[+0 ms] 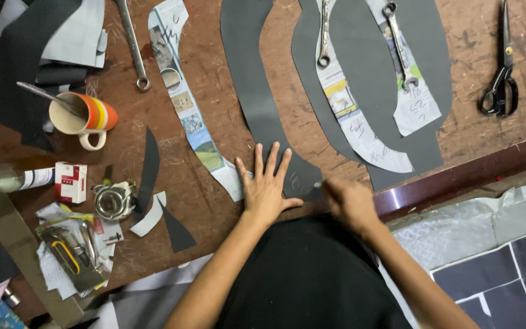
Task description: The person positions wrenches on a paper template laid over a dark sheet and uses scissors to cut the sheet along the template's outline. The person adjusts the template and sheet several times while cutting.
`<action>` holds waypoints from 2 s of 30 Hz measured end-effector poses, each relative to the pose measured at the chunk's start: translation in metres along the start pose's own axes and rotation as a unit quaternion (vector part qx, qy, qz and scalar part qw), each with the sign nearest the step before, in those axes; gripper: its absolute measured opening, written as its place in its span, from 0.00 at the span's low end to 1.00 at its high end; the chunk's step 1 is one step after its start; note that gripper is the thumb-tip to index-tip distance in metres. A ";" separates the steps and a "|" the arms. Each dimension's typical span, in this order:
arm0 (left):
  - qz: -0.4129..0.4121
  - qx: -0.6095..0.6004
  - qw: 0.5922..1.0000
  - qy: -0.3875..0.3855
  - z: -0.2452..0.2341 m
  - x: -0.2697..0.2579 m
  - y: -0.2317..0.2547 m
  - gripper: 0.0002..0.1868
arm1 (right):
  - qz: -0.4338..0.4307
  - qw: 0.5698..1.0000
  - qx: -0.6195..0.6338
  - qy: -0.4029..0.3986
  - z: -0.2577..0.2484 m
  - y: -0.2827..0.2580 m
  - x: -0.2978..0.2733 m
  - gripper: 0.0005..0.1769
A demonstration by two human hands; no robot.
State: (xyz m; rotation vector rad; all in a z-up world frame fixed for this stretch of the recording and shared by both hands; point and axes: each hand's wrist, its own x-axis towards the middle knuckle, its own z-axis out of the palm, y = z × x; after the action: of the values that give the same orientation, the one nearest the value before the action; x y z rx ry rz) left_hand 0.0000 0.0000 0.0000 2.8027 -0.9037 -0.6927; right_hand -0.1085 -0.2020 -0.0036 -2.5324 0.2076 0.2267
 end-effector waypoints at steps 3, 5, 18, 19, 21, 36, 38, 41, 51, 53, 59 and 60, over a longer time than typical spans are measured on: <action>0.010 -0.005 0.999 0.039 0.003 -0.002 -0.001 0.71 | 0.101 0.992 0.080 0.007 -0.019 -0.005 0.001 0.10; 0.011 -0.005 0.999 0.043 0.004 -0.004 -0.001 0.72 | 0.120 0.985 0.120 0.035 -0.020 -0.009 0.000 0.10; 0.037 -0.055 0.991 0.115 -0.053 0.095 -0.085 0.69 | 0.217 0.873 0.431 -0.071 0.015 0.008 -0.011 0.28; 0.036 -0.037 0.993 0.104 -0.062 0.109 -0.100 0.71 | 0.215 0.887 0.407 -0.044 0.016 0.010 -0.016 0.27; 0.044 -0.033 0.996 0.070 -0.075 0.116 -0.117 0.70 | 0.198 0.914 0.353 0.020 0.018 0.014 -0.009 0.25; 0.200 -0.493 0.804 0.265 -0.241 0.292 -0.013 0.12 | 0.156 0.892 0.421 0.058 0.046 0.026 -0.005 0.25; 0.279 -0.632 0.656 0.305 -0.263 0.358 -0.011 0.18 | 0.119 0.906 0.401 0.063 0.046 0.029 0.003 0.24; 0.178 -0.625 0.694 0.311 -0.264 0.406 -0.024 0.21 | 0.186 0.882 0.428 0.057 0.044 0.034 0.001 0.21; 0.000 -0.137 0.930 0.340 -0.115 0.182 -0.183 0.43 | 0.220 0.870 0.435 0.075 0.027 0.050 -0.007 0.17; 0.001 -0.166 0.959 0.230 -0.111 0.132 -0.220 0.49 | 0.201 0.878 0.430 0.065 0.026 0.045 -0.004 0.15; -0.005 -0.085 0.991 0.106 -0.061 0.046 -0.191 0.65 | 0.196 0.895 0.400 0.015 0.008 0.015 0.025 0.15; 0.016 -0.098 0.982 0.158 -0.053 0.042 -0.180 0.58 | 0.208 0.893 0.400 0.005 0.001 0.011 0.034 0.15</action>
State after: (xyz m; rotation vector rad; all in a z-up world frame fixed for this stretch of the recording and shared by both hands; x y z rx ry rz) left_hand 0.1492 0.1209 -0.0137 2.6134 -0.7729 -0.2979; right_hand -0.0775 -0.2138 -0.0174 -1.6447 0.6955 0.2307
